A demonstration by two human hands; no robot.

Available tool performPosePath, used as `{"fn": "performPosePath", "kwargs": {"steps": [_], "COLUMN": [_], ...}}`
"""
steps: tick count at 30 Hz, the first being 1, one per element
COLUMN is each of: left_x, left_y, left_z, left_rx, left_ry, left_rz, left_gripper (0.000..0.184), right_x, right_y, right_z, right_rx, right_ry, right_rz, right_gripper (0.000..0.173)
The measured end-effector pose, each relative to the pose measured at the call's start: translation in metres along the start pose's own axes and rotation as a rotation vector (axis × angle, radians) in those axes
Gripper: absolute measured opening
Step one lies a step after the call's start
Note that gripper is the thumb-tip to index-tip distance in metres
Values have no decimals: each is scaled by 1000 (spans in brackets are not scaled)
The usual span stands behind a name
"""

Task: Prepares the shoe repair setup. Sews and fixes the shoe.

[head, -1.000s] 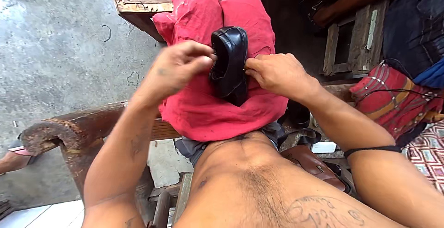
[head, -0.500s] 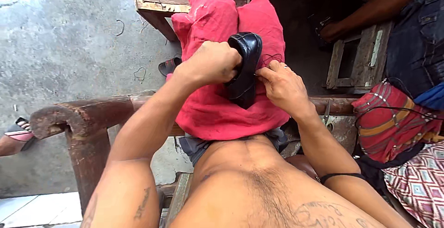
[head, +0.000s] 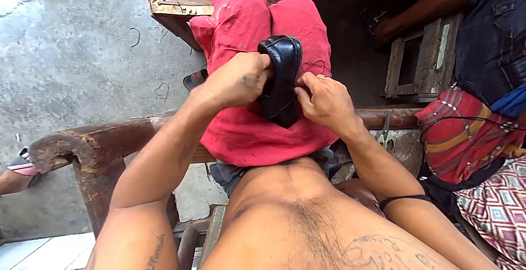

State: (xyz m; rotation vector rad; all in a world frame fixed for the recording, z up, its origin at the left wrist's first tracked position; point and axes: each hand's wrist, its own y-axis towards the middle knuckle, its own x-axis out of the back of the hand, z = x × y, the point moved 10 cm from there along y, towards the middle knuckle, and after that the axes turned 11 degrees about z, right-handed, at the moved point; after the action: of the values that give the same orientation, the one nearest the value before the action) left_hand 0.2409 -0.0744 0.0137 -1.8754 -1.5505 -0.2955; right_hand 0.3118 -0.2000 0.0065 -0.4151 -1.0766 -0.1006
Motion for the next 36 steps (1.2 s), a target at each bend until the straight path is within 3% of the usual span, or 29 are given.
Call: {"fn": "performPosePath", "kwargs": {"steps": [3,13,19,22,27,31,36], "left_x": [-16,-19,-26,-29,-24,-26,-30], "left_y": [9,13,25,28,26,18,11], "left_z": [2,16,16,8,-5,-3,-8], "left_rx": [0,-8,101,55,-67,-166,-169], "left_ry": [-20,-440,-132,-19,0,31,156], "left_rz": [14,56,186,205,43,-31,-79], "left_gripper": [16,11,7,14,21,24,24], "right_x": [2,-1,-2,4,23,36,-22], "right_y": [-1,-4,-3,-5,-16,-50,-62], "right_z": [0,-2,-5,-18,-69,-132,-105], "right_rx": [29,35,34,-34,-320,-569,-276], "right_ry": [24,28,68,28,-66,-59,195], "right_rz": [-40,-50,5,41,96,122,411], "right_gripper": [26,25,28,34,63,70,63]}}
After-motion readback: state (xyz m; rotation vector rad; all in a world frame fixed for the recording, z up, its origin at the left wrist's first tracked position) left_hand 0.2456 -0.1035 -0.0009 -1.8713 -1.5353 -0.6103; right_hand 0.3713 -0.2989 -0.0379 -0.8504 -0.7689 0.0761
